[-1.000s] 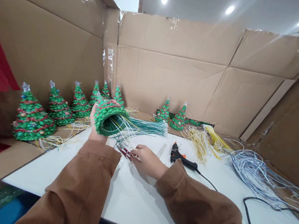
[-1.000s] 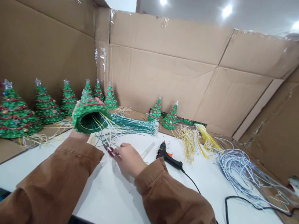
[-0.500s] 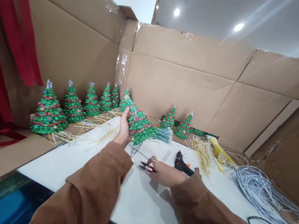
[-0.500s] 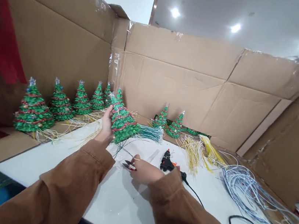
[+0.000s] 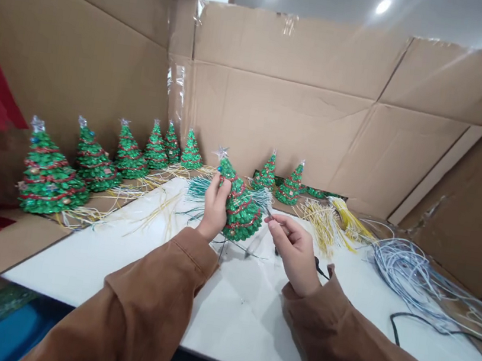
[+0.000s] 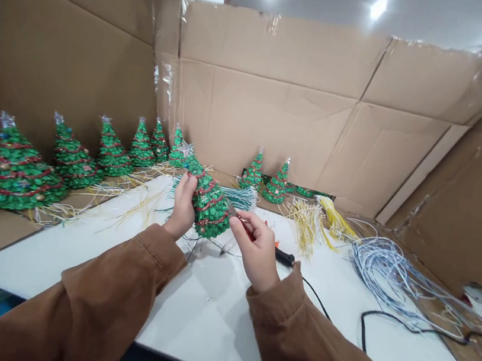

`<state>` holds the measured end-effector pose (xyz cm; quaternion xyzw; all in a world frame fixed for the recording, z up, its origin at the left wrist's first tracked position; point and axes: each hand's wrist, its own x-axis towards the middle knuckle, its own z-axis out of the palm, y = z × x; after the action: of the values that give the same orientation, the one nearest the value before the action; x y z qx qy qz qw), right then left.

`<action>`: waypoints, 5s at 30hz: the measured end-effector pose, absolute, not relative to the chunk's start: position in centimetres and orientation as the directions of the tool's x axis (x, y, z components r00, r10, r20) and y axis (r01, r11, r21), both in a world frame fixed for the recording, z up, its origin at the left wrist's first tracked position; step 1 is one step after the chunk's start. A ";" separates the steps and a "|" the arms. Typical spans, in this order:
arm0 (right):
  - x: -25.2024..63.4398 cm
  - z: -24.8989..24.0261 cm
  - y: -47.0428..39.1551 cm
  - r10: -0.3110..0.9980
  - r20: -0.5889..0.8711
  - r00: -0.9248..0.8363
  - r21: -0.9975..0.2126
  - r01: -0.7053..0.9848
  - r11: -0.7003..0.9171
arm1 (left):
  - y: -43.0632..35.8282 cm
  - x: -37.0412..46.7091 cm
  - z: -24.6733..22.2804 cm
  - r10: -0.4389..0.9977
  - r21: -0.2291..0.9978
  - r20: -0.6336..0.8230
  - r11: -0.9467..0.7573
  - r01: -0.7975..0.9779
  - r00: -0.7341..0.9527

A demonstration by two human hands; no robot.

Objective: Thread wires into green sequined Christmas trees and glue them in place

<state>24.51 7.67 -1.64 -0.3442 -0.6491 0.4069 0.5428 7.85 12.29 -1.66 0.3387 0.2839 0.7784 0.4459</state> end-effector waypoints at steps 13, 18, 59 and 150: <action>24.2 -3.7 7.7 0.868 0.493 -0.059 -0.870 -0.016 0.493 | 12.6 9.3 -4.0 0.504 0.590 0.795 -0.773 0.234 -0.338; 24.3 -3.6 7.6 0.863 0.505 -0.031 -0.863 -0.009 0.505 | 12.6 9.4 -4.2 0.503 0.590 0.797 -0.765 0.257 -0.333; 24.5 -3.8 7.4 0.843 0.538 0.002 -0.843 -0.020 0.538 | 11.2 9.8 -3.2 0.409 0.467 0.883 -0.809 0.357 -0.229; 24.8 -3.9 7.3 0.819 0.568 -0.078 -0.818 0.060 0.573 | 9.5 11.7 -3.2 0.440 0.503 0.861 -0.810 0.301 -0.253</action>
<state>24.77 7.34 -3.92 -0.3330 -0.6605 0.3207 0.5916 11.73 9.50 -3.15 0.6092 0.3041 0.7308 0.0478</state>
